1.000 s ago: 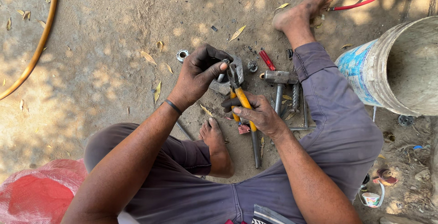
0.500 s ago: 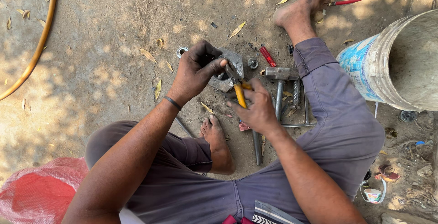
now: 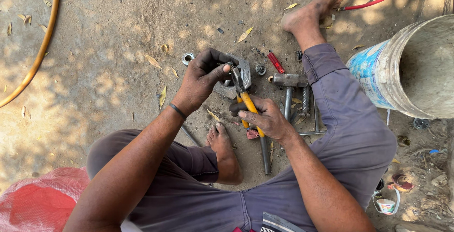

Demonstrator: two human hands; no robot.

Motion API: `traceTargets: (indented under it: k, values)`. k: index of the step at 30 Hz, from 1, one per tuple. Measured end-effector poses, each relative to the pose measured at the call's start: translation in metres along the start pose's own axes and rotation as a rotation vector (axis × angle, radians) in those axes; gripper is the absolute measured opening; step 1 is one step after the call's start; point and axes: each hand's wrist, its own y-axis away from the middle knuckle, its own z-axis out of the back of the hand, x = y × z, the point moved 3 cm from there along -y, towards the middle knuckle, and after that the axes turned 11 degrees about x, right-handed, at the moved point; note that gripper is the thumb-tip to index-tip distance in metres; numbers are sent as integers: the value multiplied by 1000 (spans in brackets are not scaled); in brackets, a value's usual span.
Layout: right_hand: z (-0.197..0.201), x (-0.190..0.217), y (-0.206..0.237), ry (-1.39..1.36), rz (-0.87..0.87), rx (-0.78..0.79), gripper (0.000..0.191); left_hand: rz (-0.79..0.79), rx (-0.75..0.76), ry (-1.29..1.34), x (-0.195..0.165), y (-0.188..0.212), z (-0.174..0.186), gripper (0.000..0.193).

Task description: The person sits on the ground and uses pliers and a hammer to manipulate and adjust small metal components. They repeatedly grip, twist, and strike the parts to fit them into a larger metal housing.

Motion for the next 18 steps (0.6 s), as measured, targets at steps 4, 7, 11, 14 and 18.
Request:
traceTargets:
  k: [4, 7, 11, 14, 18]
  values:
    - [2, 1, 1, -25, -31, 18, 36, -44, 8, 6, -3, 0, -3, 21]
    - [-3, 3, -1, 342, -44, -147, 29, -14, -31, -116, -3, 1, -2, 22]
    - [-17, 8, -2, 956, -60, -413, 33, 72, -106, -202, 1, 3, 0, 25]
    - [-17, 5, -4, 613, -15, -258, 33, 64, -114, -145, 2, 5, 1, 24]
    - [-8, 5, -1, 155, 86, -28, 34, 3, -40, 8, -3, 7, 4, 21]
